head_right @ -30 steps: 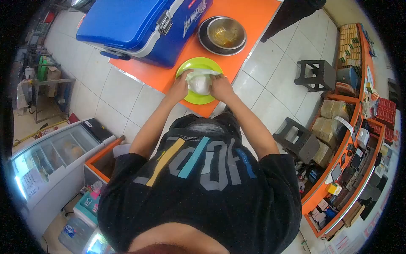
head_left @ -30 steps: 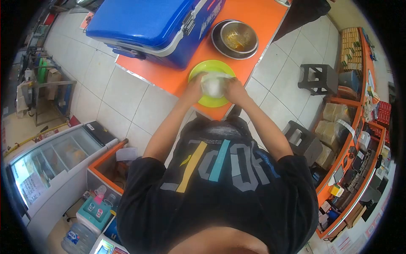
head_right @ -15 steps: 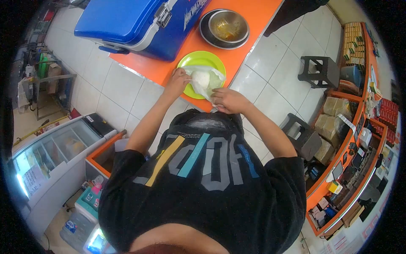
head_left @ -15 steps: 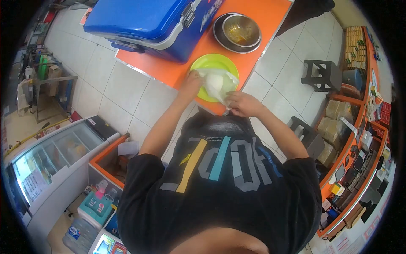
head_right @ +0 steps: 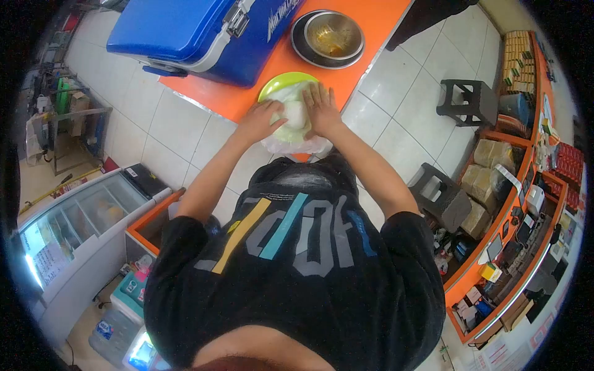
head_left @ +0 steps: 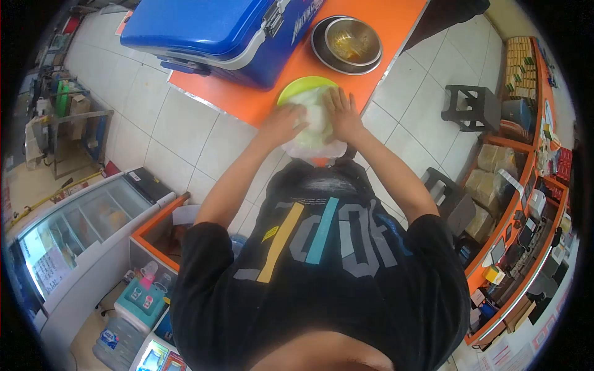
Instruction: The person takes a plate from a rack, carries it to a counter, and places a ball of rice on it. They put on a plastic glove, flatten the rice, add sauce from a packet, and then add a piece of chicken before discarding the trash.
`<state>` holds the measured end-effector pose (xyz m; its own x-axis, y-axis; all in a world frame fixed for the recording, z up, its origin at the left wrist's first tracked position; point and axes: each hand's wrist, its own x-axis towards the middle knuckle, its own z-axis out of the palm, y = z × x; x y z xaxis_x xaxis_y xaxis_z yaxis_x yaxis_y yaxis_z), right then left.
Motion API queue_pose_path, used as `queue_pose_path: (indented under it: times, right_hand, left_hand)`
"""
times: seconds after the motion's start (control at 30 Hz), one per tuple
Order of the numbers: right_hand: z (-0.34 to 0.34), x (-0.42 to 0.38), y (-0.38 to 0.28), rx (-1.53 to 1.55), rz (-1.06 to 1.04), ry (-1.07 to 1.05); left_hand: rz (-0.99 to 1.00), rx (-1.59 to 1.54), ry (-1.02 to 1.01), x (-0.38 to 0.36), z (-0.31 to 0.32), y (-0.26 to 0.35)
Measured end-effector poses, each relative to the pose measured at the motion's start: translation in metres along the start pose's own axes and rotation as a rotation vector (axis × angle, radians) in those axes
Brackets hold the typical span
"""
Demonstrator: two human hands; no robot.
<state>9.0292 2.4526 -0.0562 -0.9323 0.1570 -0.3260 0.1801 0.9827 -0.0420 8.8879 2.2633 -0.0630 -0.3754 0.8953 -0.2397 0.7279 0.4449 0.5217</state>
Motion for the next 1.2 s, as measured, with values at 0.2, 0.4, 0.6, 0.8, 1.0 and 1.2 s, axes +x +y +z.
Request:
queue_pose_path:
  times: [0.2, 0.4, 0.6, 0.8, 1.0, 1.2]
  right_hand:
    - [-0.001, -0.009, 0.012, -0.062, -0.015, 0.155]
    - [0.021, -0.015, 0.021, -0.076, -0.055, 0.117]
    - [0.018, -0.010, 0.036, -0.019, 0.090, -0.032]
    - [0.014, -0.007, 0.040, 0.388, 0.186, -0.062]
    - [0.057, 0.009, 0.048, 1.124, 0.698, 0.271]
    - [0.036, 0.012, 0.047, 1.171, 0.782, 0.282]
  left_hand:
    - [-0.018, 0.374, -0.054, 0.014, 0.001, -0.004]
    - [-0.036, 0.297, -0.127, 0.011, -0.010, -0.008]
    - [-0.067, 0.168, -0.148, 0.018, -0.014, -0.009]
    - [-0.057, -0.025, 0.012, 0.017, -0.013, -0.022]
    - [-0.234, -0.612, 0.408, 0.011, 0.030, -0.038]
    - [-0.433, -0.693, 0.584, 0.023, 0.066, -0.057]
